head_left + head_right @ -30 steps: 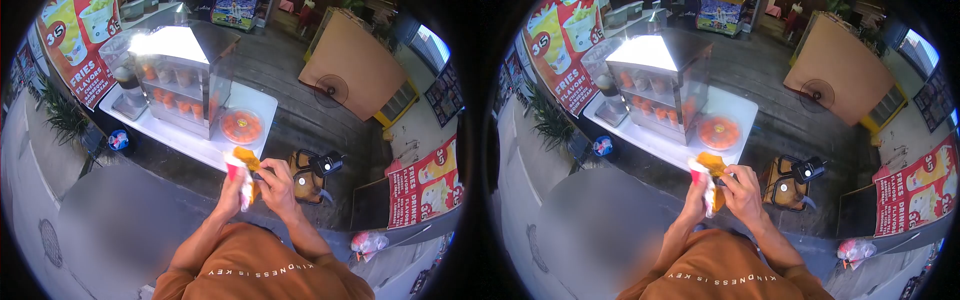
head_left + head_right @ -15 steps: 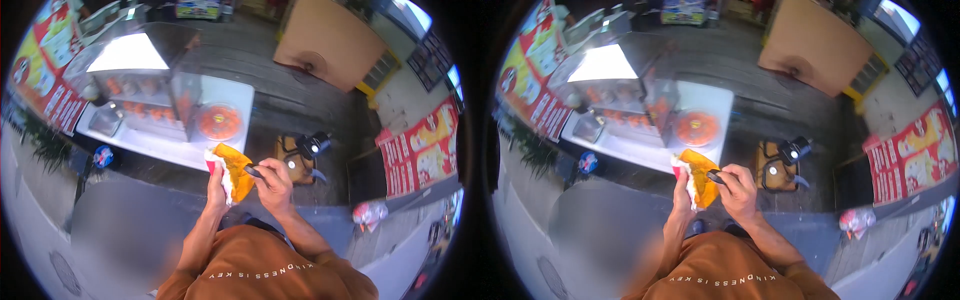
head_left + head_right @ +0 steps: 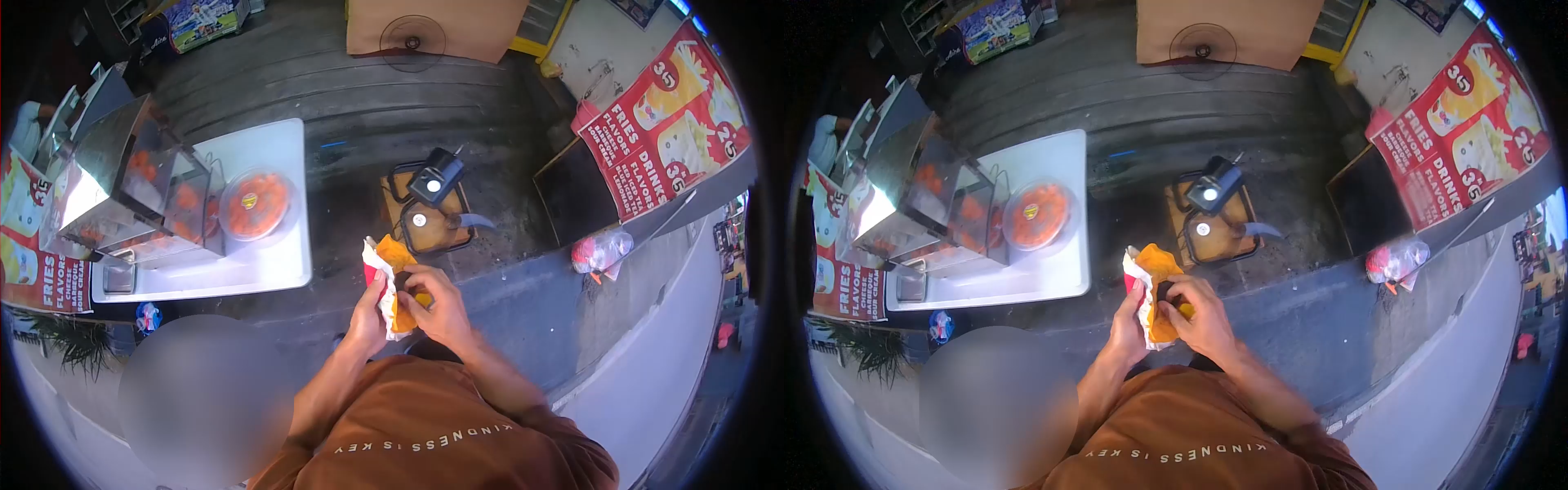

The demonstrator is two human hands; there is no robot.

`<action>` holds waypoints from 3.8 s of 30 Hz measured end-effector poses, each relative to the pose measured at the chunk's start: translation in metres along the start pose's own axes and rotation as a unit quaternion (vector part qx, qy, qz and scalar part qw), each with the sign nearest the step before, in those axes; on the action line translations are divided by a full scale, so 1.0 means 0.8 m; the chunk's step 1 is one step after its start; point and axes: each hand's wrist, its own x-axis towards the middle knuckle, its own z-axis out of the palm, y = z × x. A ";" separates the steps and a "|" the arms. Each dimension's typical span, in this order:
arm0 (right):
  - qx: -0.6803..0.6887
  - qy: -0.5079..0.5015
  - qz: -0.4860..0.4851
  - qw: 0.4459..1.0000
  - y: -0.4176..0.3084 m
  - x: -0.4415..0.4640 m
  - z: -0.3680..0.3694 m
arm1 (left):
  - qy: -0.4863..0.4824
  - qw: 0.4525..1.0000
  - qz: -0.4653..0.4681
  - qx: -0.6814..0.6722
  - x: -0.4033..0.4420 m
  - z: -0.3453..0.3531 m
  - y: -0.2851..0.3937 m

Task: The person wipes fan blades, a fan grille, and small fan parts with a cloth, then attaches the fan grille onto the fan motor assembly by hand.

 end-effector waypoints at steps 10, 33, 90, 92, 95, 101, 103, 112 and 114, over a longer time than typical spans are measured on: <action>0.037 0.053 -0.046 0.997 0.099 -0.014 -0.196 | 0.058 0.995 0.081 0.013 0.123 0.193 -0.158; -0.123 0.121 -0.126 0.977 0.215 0.223 -0.463 | -0.073 0.991 0.078 -0.084 0.472 0.410 -0.217; 0.439 -0.484 0.095 0.751 0.352 0.601 -0.626 | 0.171 0.750 0.637 -0.057 0.632 0.608 -0.190; 0.317 -0.455 -0.137 0.821 0.344 0.572 -0.611 | 0.217 0.756 0.617 0.041 0.631 0.605 -0.191; 0.082 -0.443 -0.269 0.851 0.317 0.569 -0.615 | 0.301 0.742 0.596 0.053 0.632 0.610 -0.177; 0.106 -0.134 -0.434 0.885 0.219 0.554 -0.648 | 0.038 0.775 0.578 -0.254 0.581 0.603 -0.169; -0.014 -0.325 -0.516 0.792 0.247 0.528 -0.601 | 0.138 0.793 0.554 -0.211 0.606 0.578 -0.175; -0.069 -0.381 -0.542 0.746 0.218 0.528 -0.587 | -0.151 0.736 0.603 -0.267 0.582 0.560 -0.164; 0.015 -0.404 -0.494 0.770 0.218 0.534 -0.582 | 0.018 0.764 0.585 -0.270 0.580 0.561 -0.157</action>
